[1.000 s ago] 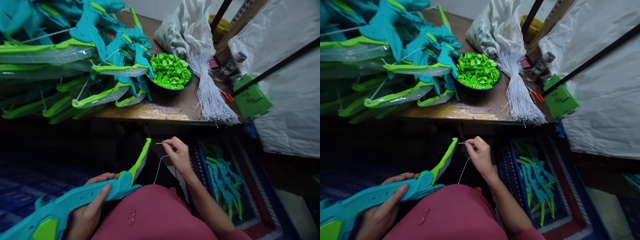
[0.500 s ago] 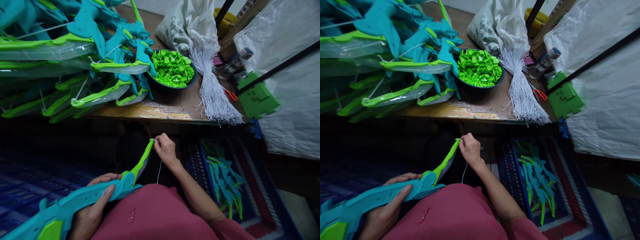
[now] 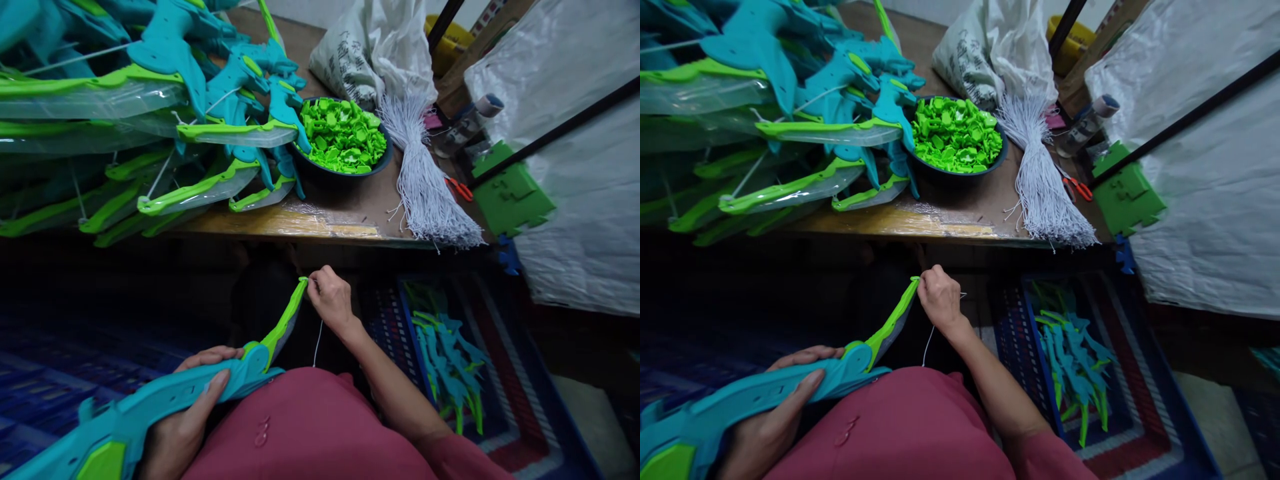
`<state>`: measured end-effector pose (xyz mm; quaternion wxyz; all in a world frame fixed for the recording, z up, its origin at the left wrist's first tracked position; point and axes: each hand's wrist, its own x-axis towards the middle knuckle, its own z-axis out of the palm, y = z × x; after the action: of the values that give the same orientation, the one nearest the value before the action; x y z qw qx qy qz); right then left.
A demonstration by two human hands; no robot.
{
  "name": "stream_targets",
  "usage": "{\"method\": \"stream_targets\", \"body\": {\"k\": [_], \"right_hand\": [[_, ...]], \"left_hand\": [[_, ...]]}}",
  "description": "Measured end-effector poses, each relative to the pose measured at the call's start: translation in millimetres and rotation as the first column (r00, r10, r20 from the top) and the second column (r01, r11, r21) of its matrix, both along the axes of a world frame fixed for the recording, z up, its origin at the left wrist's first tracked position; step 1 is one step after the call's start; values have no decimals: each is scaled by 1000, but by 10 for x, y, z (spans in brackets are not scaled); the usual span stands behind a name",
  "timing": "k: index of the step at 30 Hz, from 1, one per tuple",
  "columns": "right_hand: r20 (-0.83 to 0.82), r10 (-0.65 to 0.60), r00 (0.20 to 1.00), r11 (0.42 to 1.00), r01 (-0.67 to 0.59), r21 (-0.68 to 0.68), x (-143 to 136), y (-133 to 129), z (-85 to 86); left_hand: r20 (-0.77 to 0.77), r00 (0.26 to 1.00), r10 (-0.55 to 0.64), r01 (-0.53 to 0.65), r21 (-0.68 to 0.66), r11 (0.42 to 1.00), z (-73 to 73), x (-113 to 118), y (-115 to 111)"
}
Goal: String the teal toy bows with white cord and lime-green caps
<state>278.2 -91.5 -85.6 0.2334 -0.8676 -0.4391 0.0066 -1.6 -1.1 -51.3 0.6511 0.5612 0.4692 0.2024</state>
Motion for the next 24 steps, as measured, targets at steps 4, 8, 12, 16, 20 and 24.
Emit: {"method": "stream_targets", "body": {"k": [4, 8, 12, 16, 20, 24], "right_hand": [[19, 30, 999, 999, -29, -37, 7, 42, 25], [19, 44, 999, 997, -42, -66, 17, 54, 51], [24, 57, 998, 994, -55, -97, 10, 40, 76], [22, 67, 998, 988, -63, -140, -10, 58, 92], [-7, 60, 998, 980, -60, -188, -4, 84, 69], [-67, 62, 996, 970, -76, -230, 92, -15, -15]], "left_hand": [[16, 1000, -13, 13, 4, 1000, -23, -8, -3], [31, 999, -37, 36, 18, 999, -37, 2, 0], [33, 997, -65, 64, 32, 997, -33, 24, 0], [48, 994, -96, 93, 74, 993, -10, 53, -3], [53, 994, -99, 95, 72, 993, -2, 100, -18], [118, 984, -131, 134, -12, 991, -43, 214, -39]]}}
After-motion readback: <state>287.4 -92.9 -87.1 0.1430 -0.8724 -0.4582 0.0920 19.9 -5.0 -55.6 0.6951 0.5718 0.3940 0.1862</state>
